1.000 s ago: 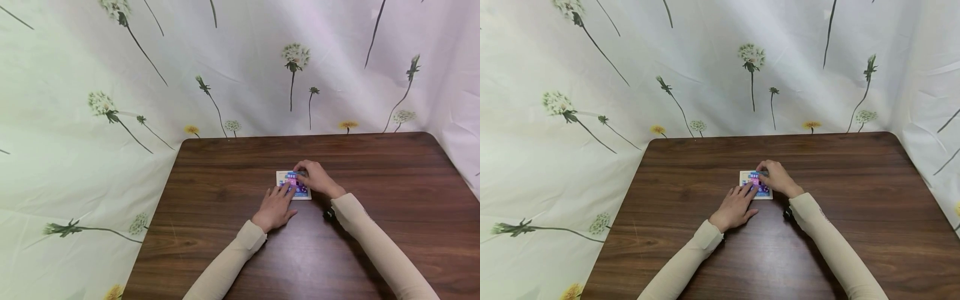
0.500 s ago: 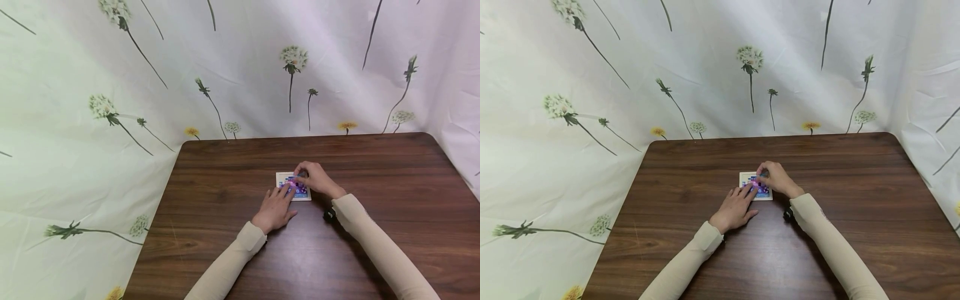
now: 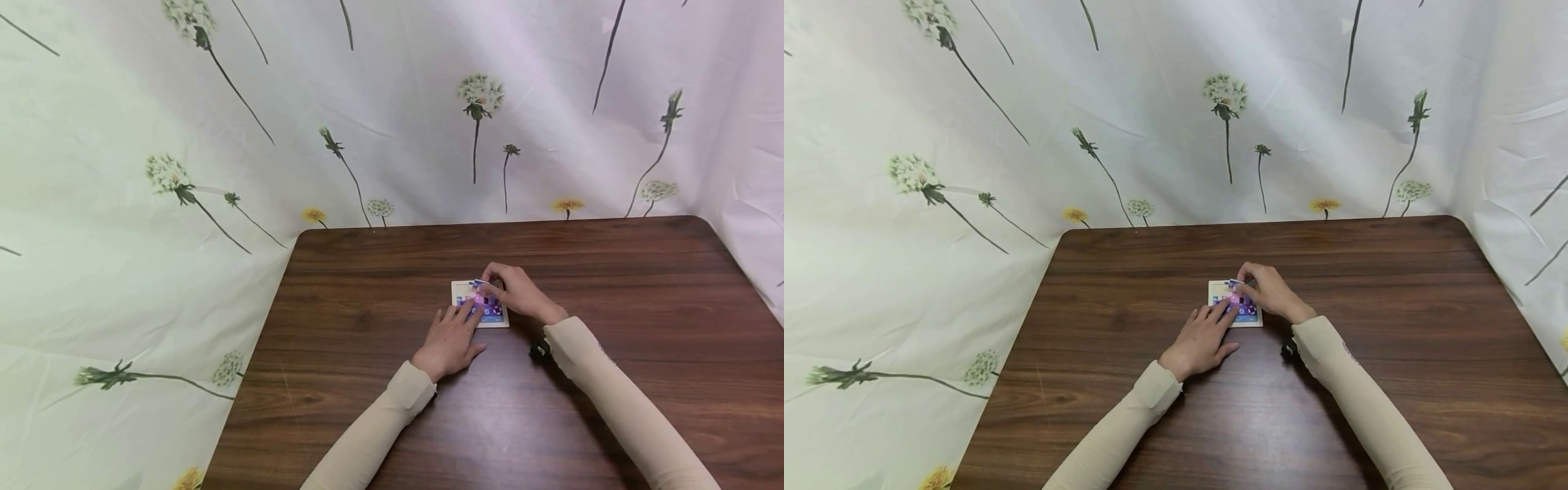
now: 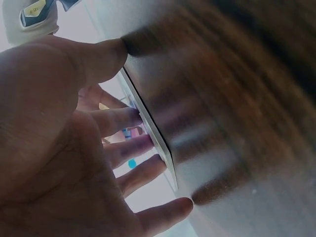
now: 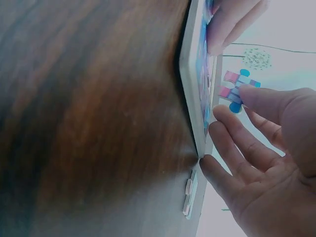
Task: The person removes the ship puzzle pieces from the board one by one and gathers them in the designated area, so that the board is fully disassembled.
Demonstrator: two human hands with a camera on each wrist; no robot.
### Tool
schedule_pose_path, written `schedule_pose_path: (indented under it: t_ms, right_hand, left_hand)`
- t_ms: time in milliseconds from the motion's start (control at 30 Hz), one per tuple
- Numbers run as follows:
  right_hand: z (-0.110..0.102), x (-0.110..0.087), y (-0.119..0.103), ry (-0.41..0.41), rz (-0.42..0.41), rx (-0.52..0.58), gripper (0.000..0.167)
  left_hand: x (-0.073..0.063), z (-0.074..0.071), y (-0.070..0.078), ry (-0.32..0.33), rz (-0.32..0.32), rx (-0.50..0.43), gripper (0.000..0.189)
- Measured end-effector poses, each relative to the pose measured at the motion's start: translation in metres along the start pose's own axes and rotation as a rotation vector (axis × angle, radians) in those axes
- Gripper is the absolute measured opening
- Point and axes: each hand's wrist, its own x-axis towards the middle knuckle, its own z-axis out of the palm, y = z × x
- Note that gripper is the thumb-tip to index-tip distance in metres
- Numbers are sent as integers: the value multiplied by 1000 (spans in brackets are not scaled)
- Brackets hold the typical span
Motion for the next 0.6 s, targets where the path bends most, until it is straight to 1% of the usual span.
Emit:
schedule_pose_path:
  t_ms: [167, 333, 467, 600]
  right_hand:
    - [-5, -2, 4, 51, 1, 10, 8]
    - [-11, -5, 10, 106, 37, 21, 9]
    - [-18, -9, 14, 132, 77, 29, 10]
    - [-26, -12, 18, 157, 102, 29, 11]
  left_hand:
    - [1, 0, 0, -1, -2, 2, 72]
    - [2, 1, 1, -14, -8, -9, 72]
    - [1, 1, 1, -20, -10, -29, 72]
    - [1, 0, 1, -15, -10, -25, 72]
